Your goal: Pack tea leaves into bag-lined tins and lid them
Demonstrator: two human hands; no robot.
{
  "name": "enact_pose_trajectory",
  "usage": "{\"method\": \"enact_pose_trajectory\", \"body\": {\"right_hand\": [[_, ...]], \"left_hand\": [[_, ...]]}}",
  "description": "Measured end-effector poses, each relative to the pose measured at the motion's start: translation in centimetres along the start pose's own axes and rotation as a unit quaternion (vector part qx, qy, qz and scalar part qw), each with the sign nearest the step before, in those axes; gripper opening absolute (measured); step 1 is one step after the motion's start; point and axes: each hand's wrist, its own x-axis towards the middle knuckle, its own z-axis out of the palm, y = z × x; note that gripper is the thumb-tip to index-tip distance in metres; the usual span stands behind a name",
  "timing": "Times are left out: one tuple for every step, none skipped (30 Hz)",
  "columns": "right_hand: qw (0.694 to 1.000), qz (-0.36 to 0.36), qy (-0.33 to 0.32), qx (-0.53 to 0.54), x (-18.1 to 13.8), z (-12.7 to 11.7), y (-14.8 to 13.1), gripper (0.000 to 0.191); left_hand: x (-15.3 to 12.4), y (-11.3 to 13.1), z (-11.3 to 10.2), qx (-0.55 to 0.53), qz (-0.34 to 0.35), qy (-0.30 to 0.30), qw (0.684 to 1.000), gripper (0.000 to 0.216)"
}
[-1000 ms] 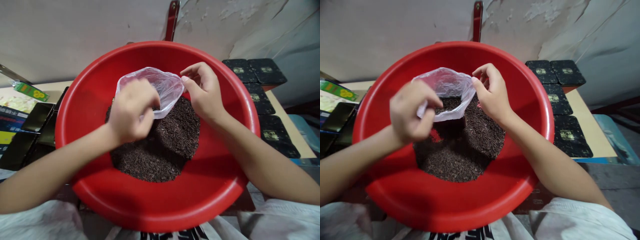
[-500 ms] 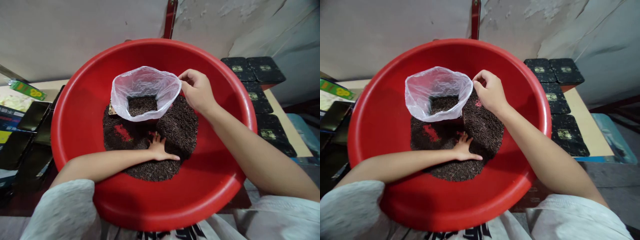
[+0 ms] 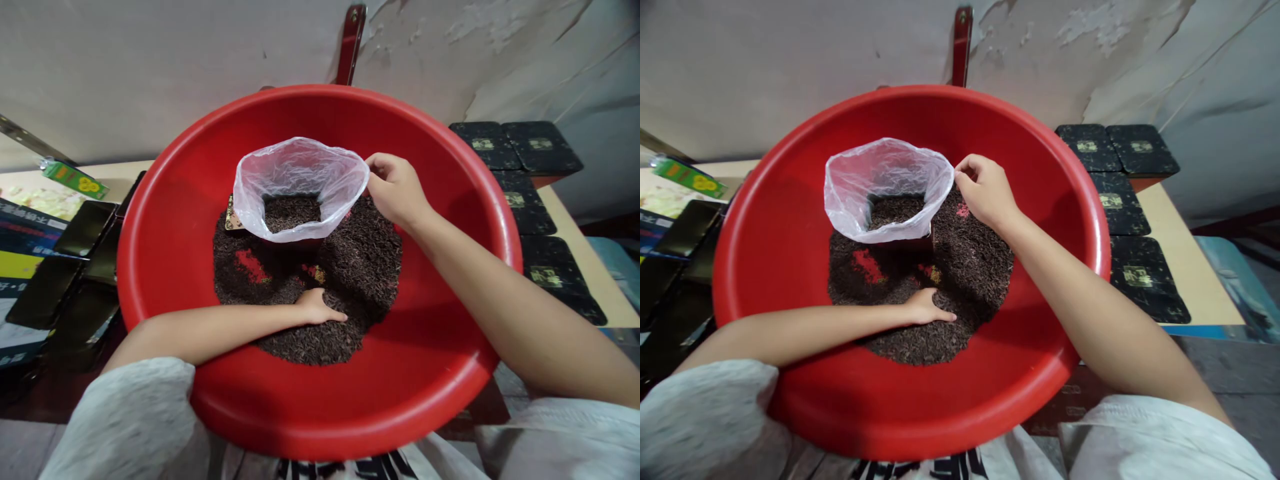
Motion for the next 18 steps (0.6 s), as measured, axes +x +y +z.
{"method": "enact_pose_trajectory", "body": {"right_hand": [[1.0, 0.002, -0.001, 0.0, 0.0, 0.0, 0.0, 0.015], [1.0, 0.003, -0.001, 0.0, 0.0, 0.0, 0.0, 0.015], [1.0, 0.003, 0.001, 0.001, 0.0, -0.1, 0.0, 0.015], [1.0, 0.003, 0.002, 0.002, 0.0, -0.1, 0.0, 0.015], [1.0, 0.004, 0.003, 0.004, 0.0, -0.1, 0.0, 0.015], [1.0, 0.004, 0.004, 0.006, 0.0, -0.1, 0.0, 0.015], [1.0, 0.004, 0.005, 0.007, 0.0, -0.1, 0.0, 0.015], [1.0, 0.003, 0.005, 0.009, 0.0, -0.1, 0.0, 0.014], [1.0, 0.001, 0.006, 0.01, -0.1, -0.1, 0.0, 0.014], [1.0, -0.001, 0.007, 0.011, -0.1, -0.1, 0.1, 0.013], [1.0, -0.003, 0.007, 0.011, -0.1, -0.1, 0.1, 0.013], [1.0, -0.005, 0.006, 0.01, -0.1, -0.1, 0.1, 0.012], [1.0, -0.005, 0.004, 0.01, -0.1, 0.0, 0.2, 0.012], [1.0, -0.004, 0.002, 0.009, -0.1, 0.0, 0.2, 0.011], [1.0, -0.001, 0.0, 0.008, -0.1, 0.0, 0.2, 0.011], [1.0, 0.002, 0.0, 0.007, -0.1, 0.1, 0.2, 0.011], [1.0, 0.005, 0.001, 0.005, -0.1, 0.1, 0.1, 0.011], [1.0, 0.008, 0.002, 0.002, -0.1, 0.1, 0.1, 0.011]], "left_hand": [[-0.2, 0.0, -0.2, -0.036, -0.016, -0.013, 0.999, 0.05], [-0.4, 0.1, -0.4, -0.064, -0.029, -0.025, 0.997, 0.04], [-0.6, 0.1, -0.7, -0.083, -0.039, -0.031, 0.995, 0.032], [-1.0, 0.3, -1.1, -0.097, -0.045, -0.033, 0.994, 0.026], [-1.3, 0.4, -1.6, -0.11, -0.052, -0.032, 0.992, 0.023], [-1.8, 0.6, -2.2, -0.123, -0.057, -0.027, 0.99, 0.022], [-2.3, 1.0, -2.9, -0.137, -0.06, -0.02, 0.989, 0.02], [-3.0, 1.4, -3.7, -0.157, -0.062, -0.015, 0.986, 0.019], [-3.7, 1.9, -4.5, -0.182, -0.062, -0.012, 0.981, 0.017], [-4.4, 2.4, -5.2, -0.212, -0.06, -0.013, 0.975, 0.015], [-5.2, 3.0, -6.0, -0.245, -0.057, -0.016, 0.968, 0.014], [-6.0, 3.7, -6.7, -0.275, -0.051, -0.023, 0.96, 0.013], [-6.7, 4.3, -7.3, -0.299, -0.041, -0.031, 0.953, 0.013], [-7.5, 4.9, -7.8, -0.317, -0.029, -0.038, 0.947, 0.014], [-8.2, 5.5, -8.3, -0.332, -0.015, -0.045, 0.942, 0.014], [-8.8, 6.0, -8.6, -0.344, 0.0, -0.052, 0.938, 0.014], [-9.5, 6.5, -9.0, -0.352, 0.015, -0.055, 0.934, 0.013], [-10.1, 7.1, -9.4, -0.359, 0.03, -0.055, 0.931, 0.013]]}}
